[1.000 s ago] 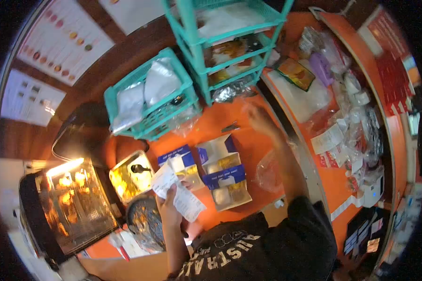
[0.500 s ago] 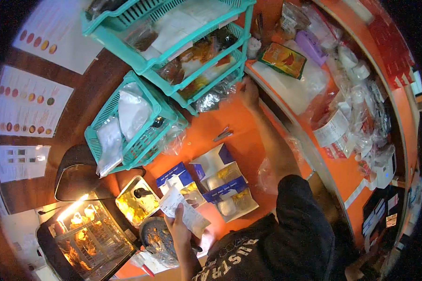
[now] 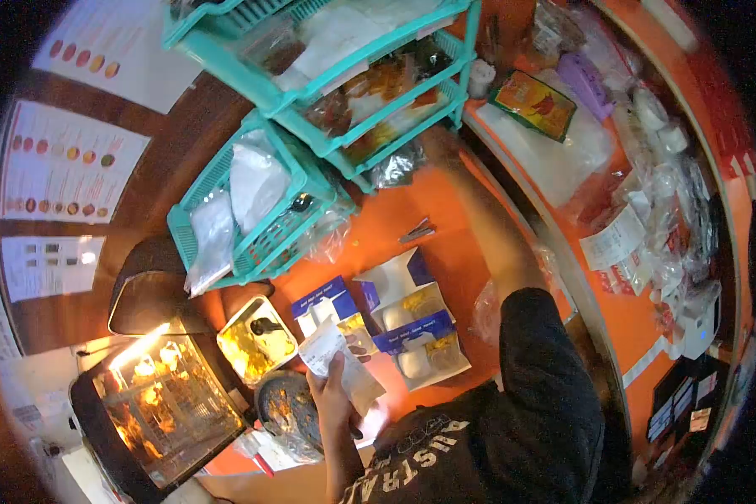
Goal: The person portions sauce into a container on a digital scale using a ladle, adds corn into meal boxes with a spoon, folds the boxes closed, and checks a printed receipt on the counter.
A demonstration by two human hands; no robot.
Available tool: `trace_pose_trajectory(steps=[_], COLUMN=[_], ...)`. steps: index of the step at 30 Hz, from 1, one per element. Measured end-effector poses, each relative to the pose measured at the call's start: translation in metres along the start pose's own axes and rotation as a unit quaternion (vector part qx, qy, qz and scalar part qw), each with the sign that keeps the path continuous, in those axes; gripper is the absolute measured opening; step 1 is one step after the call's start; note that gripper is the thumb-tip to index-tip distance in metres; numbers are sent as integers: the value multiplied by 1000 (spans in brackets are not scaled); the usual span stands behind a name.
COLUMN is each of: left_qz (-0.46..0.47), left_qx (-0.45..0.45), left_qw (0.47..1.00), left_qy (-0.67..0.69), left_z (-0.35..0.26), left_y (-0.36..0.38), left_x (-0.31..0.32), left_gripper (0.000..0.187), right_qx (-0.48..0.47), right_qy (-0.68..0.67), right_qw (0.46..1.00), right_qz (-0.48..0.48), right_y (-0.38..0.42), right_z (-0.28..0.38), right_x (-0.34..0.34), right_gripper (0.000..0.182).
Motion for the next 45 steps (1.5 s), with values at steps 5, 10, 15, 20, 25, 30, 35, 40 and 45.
trace_pose_trajectory(steps=[5, 10, 15, 20, 25, 30, 35, 40, 45], left_qz=[54, 33, 24, -4, 12, 19, 2, -25, -2], left_qx=[8, -20, 0, 12, 28, 54, 54, 48, 77], left_qw=[998, 999, 1000, 999, 999, 996, 997, 997, 995], left_qy=[21, 2, -2, 37, 42, 66, 54, 59, 71], left_z=[5, -1, 1, 4, 6, 14, 18, 23, 22], left_y=[1, 9, 9, 18, 22, 20, 26, 31, 39], left_x=[-4, -2, -6, -12, -11, -21, -38, -47, -52], left_gripper=[26, 25, 32, 32, 31, 31, 32, 31, 31], right_qx=[-19, 45, 98, 150, 103, 302, 333, 102, -227], right_qy=[-26, -107, -162, -371, -464, -595, -737, -664, -411], right_qw=[998, 992, 977, 915, 874, 728, 588, 727, 782], right_qz=[-57, -51, -93, -45, -101, -157, -19, 142, 410], right_y=[13, 9, 12, 17, 33, 29, 132, 223, 298], right_z=[2, 9, 16, -1, -4, -18, 35, 77, 132], right_x=[-25, -22, -15, -34, -41, -12, -172, -233, -284], right_gripper=[35, 32, 30, 31, 20, 17, 21, 25, 19])
Point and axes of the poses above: each hand's wrist, its own y-axis away from the middle knuckle, its own x-axis out of the palm, z = x × y, the point moved 1 cm from there along -y, towards the middle knuckle, and after that the axes turned 7 degrees about x, right-handed, at the moved point
